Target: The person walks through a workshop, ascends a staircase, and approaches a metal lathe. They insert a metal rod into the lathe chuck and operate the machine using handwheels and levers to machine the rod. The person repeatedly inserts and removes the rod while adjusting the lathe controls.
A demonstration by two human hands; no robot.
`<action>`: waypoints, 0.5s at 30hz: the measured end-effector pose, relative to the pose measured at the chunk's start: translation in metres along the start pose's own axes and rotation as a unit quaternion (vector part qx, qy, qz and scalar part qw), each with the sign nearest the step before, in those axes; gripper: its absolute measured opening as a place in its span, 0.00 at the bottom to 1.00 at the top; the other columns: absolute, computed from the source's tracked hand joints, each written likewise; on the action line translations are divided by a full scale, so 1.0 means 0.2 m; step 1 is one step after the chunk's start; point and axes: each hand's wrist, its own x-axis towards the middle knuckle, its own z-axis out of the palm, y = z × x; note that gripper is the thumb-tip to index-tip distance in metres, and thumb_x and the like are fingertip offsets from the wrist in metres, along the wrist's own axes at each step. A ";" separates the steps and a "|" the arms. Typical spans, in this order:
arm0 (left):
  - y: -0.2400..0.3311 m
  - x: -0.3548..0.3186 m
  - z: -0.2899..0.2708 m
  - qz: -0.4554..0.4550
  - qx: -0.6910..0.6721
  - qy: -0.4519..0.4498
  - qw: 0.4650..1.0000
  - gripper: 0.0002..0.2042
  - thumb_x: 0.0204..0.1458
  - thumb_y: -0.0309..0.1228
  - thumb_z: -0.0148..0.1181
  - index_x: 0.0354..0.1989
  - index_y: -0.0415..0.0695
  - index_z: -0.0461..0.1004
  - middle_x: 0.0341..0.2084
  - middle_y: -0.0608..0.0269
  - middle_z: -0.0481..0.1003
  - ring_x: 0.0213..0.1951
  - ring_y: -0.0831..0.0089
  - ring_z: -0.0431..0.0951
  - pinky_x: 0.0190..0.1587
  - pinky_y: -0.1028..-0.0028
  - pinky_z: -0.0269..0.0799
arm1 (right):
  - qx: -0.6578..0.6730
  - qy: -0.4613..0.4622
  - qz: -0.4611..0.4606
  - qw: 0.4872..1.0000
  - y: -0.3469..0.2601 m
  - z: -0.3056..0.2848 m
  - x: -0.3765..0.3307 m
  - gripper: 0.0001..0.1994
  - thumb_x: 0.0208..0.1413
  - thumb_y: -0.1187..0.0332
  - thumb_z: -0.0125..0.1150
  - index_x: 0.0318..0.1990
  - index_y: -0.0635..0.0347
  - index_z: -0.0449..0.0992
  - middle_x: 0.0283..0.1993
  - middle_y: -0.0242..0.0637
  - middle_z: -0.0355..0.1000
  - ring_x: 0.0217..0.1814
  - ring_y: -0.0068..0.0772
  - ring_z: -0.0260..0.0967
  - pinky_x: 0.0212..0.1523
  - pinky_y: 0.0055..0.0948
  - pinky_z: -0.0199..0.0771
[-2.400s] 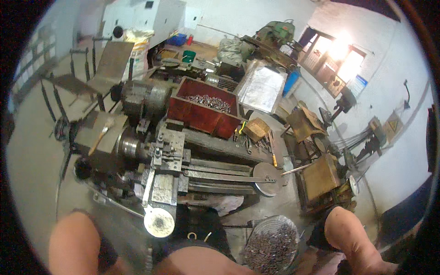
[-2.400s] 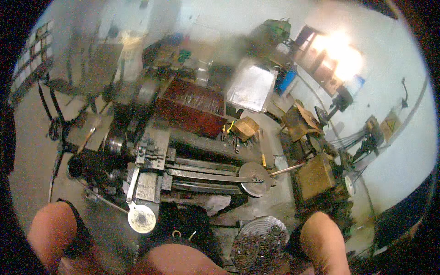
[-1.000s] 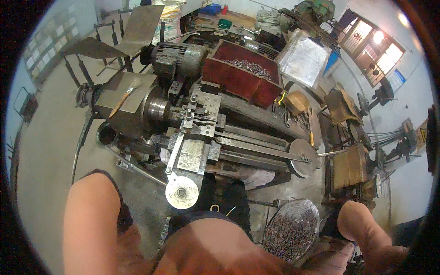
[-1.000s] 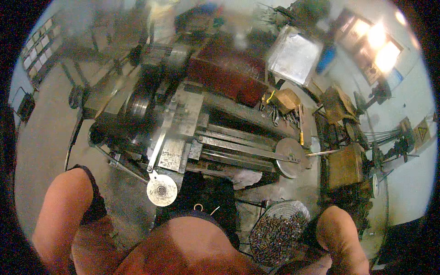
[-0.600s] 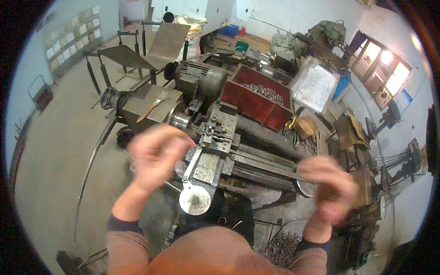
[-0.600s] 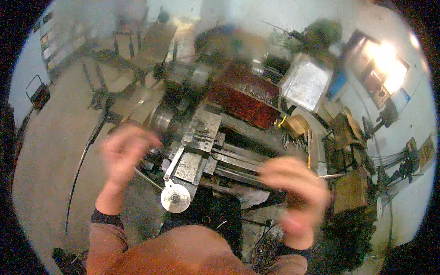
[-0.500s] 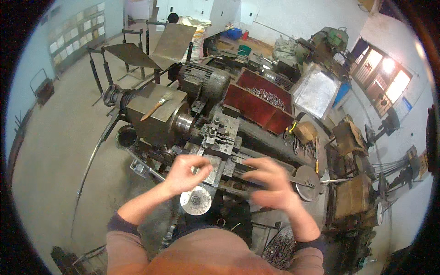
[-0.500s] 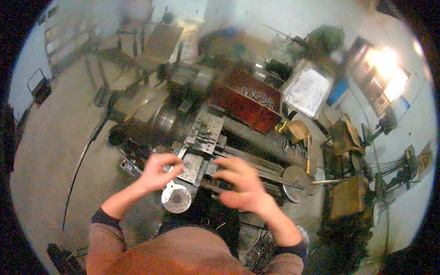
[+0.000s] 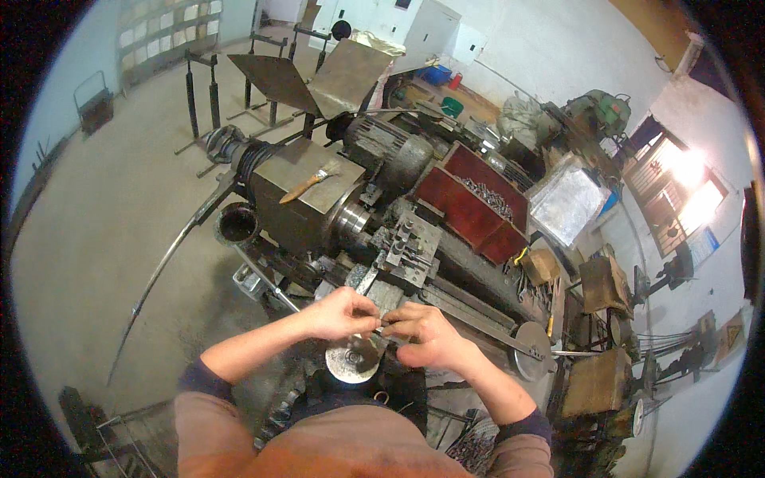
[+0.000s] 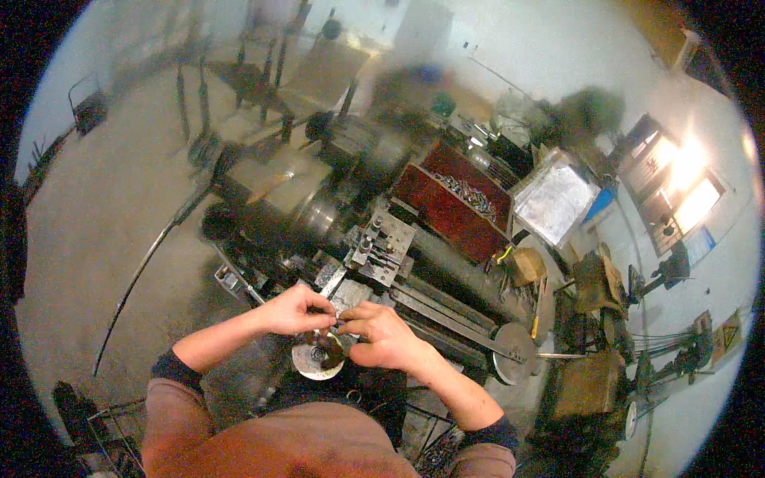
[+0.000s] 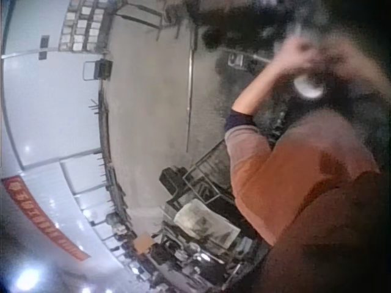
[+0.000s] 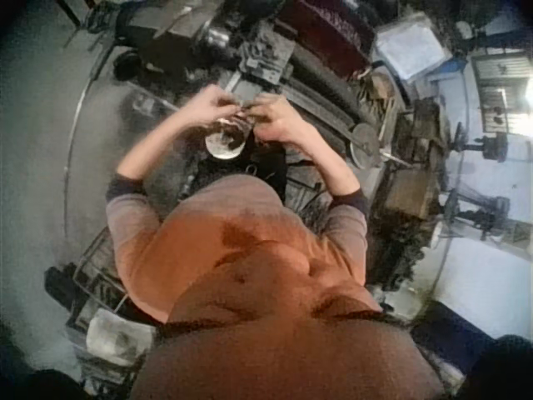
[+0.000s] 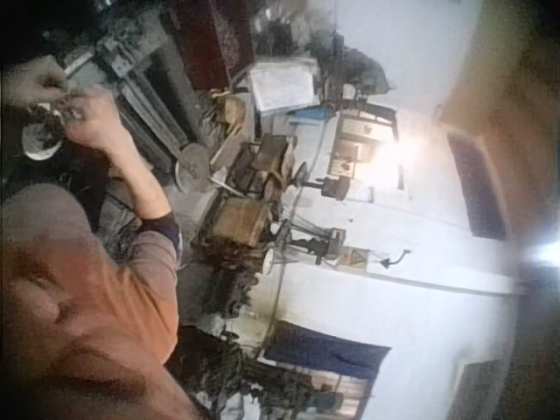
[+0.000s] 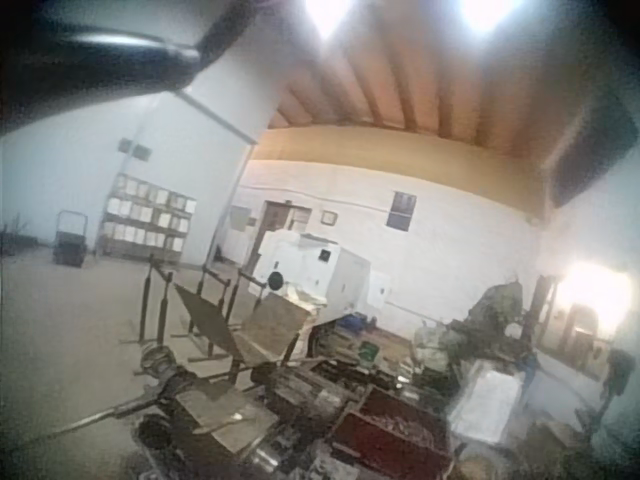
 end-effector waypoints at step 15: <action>-0.05 -0.76 -0.84 -0.230 0.533 0.373 0.724 0.19 0.40 0.32 0.55 0.43 0.43 0.65 0.27 0.48 0.71 0.31 0.53 0.71 0.33 0.61 0.66 | -0.260 0.003 0.189 0.947 0.73 0.02 0.51 0.13 0.25 0.65 0.55 0.25 0.56 0.76 0.32 0.41 0.70 0.38 0.44 0.64 0.40 0.35 0.66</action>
